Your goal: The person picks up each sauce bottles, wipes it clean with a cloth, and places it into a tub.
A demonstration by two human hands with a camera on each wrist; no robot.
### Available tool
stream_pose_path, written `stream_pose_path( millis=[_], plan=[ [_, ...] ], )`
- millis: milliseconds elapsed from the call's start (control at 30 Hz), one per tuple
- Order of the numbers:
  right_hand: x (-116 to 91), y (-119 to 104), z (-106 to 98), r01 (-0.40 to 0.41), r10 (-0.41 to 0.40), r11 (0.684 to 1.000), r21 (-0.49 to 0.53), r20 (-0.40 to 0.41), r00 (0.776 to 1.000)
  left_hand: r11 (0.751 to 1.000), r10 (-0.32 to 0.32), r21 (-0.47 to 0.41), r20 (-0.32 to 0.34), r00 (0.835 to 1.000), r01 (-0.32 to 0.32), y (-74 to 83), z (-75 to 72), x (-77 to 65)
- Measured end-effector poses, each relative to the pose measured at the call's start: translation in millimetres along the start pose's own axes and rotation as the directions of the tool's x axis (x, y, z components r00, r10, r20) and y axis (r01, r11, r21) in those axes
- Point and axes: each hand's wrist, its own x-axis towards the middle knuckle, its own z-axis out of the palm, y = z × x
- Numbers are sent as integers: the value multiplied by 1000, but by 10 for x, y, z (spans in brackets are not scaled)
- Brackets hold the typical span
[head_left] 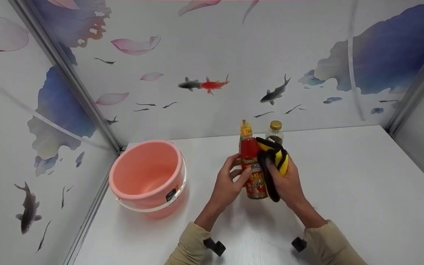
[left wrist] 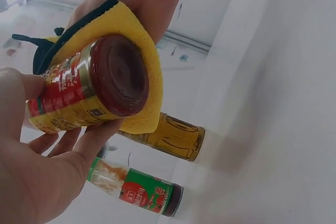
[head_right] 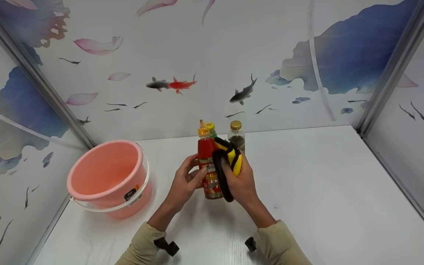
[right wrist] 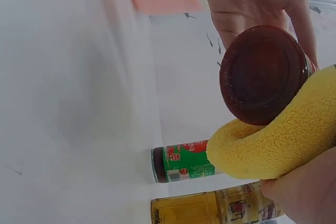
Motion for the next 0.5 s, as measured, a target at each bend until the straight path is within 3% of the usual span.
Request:
stream_pose_path(
  millis=[233, 500],
  plan=[
    [-8, 44, 28, 11, -11, 1000, 1, 12, 1000, 996, -25, -85, -33, 999, 22, 21, -48, 11],
    [-11, 26, 32, -6, 6, 1000, -2, 24, 1000, 994, -83, -73, 2, 997, 83, 28, -42, -4]
  ],
)
